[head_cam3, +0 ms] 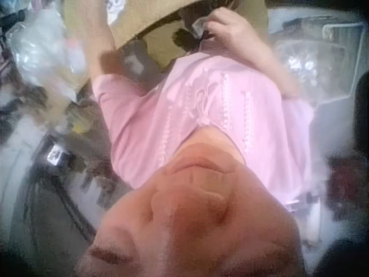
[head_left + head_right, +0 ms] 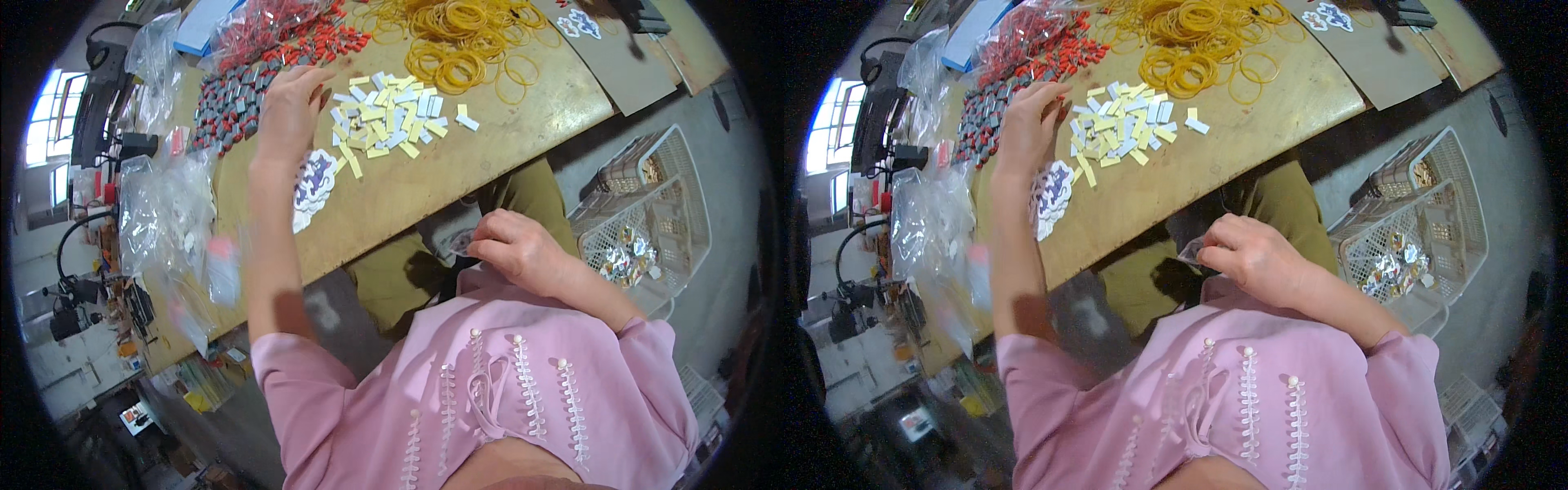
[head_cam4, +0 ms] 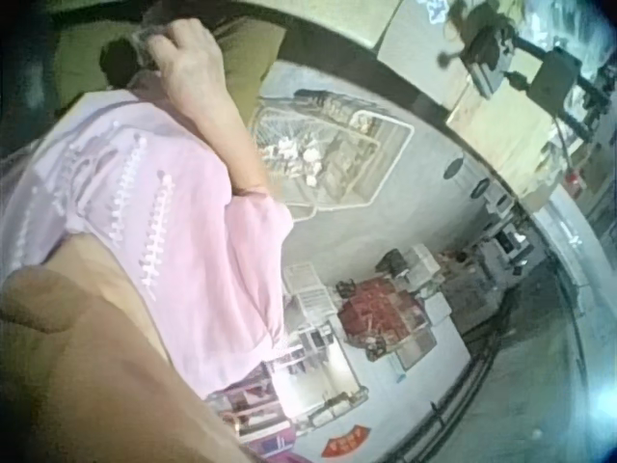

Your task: The person assembles small craft kits by placing stickers, rubber bands, and small plastic pieces into clear plastic bags. They handle each item individually, open the bags, insert the contents, and set the filled bags aside on the table.

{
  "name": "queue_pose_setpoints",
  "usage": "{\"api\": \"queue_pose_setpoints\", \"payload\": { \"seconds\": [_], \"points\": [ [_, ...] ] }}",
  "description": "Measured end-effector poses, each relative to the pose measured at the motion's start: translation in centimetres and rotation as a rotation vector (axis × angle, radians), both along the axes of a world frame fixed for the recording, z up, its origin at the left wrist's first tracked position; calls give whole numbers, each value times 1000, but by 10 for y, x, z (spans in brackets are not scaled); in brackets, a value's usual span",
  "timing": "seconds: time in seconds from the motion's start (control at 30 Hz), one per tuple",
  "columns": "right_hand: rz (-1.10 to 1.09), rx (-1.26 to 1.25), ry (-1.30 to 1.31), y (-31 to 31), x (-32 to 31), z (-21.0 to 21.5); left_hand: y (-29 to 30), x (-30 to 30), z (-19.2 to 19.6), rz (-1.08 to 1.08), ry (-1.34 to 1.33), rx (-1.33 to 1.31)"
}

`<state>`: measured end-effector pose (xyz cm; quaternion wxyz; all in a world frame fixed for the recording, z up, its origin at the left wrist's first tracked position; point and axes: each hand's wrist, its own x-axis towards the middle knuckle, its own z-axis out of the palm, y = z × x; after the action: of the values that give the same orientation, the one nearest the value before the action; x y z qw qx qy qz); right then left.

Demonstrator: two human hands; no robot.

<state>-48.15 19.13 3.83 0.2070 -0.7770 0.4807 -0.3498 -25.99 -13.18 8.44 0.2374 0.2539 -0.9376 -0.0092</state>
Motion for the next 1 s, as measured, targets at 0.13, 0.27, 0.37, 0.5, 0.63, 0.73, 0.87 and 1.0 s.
{"api": "queue_pose_setpoints", "payload": {
  "seconds": [0.13,0.27,0.37,0.5,0.63,0.73,0.87,1.0],
  "points": [
    [-23,-34,-25,1,-8,-3,-42,-5,11,-30,-281,194],
    [-41,-24,-49,2,-17,-4,-51,-2,12,-4,-326,226],
    [-58,-19,-72,-2,-20,1,-33,0,11,112,-201,187],
    [-78,-30,-91,-9,-24,3,20,-10,4,186,295,543],
    [-110,-40,-149,-11,-22,15,147,-42,26,25,595,1097],
    [-105,-72,-169,-15,-17,21,185,-41,2,-286,674,1018],
    [-87,-55,-185,-12,-11,22,201,-35,-14,-312,551,756],
    [-74,-29,-182,-11,-12,22,196,-21,-13,-241,525,663]
  ]
}}
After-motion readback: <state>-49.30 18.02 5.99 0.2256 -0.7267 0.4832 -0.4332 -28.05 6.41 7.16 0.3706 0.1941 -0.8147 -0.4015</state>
